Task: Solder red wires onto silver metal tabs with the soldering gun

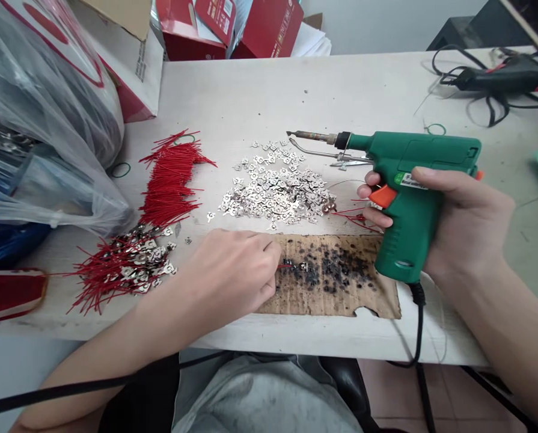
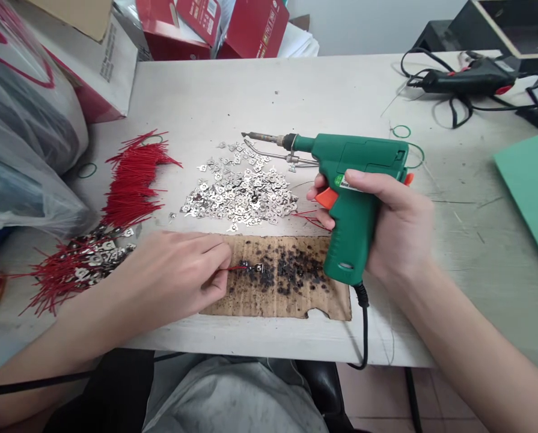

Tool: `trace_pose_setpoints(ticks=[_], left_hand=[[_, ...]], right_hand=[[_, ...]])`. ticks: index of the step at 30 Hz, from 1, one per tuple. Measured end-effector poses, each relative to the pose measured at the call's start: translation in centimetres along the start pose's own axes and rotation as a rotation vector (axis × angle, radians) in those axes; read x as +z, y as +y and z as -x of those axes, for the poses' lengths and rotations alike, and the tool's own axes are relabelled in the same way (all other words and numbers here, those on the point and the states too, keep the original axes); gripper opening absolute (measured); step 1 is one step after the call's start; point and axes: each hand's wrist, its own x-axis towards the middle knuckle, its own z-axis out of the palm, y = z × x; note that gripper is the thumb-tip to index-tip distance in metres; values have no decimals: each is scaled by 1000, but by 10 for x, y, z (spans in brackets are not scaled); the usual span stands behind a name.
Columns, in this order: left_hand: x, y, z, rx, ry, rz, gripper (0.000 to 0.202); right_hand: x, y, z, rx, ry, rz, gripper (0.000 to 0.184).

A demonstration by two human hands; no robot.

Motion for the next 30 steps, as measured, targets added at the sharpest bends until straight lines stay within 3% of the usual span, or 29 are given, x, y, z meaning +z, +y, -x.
trace_pose_setpoints(ticks=[30], left_hand=[[-3,-2,6,28,18,34,10]], right_hand=[[-1,0,-1,45,49,43,22]])
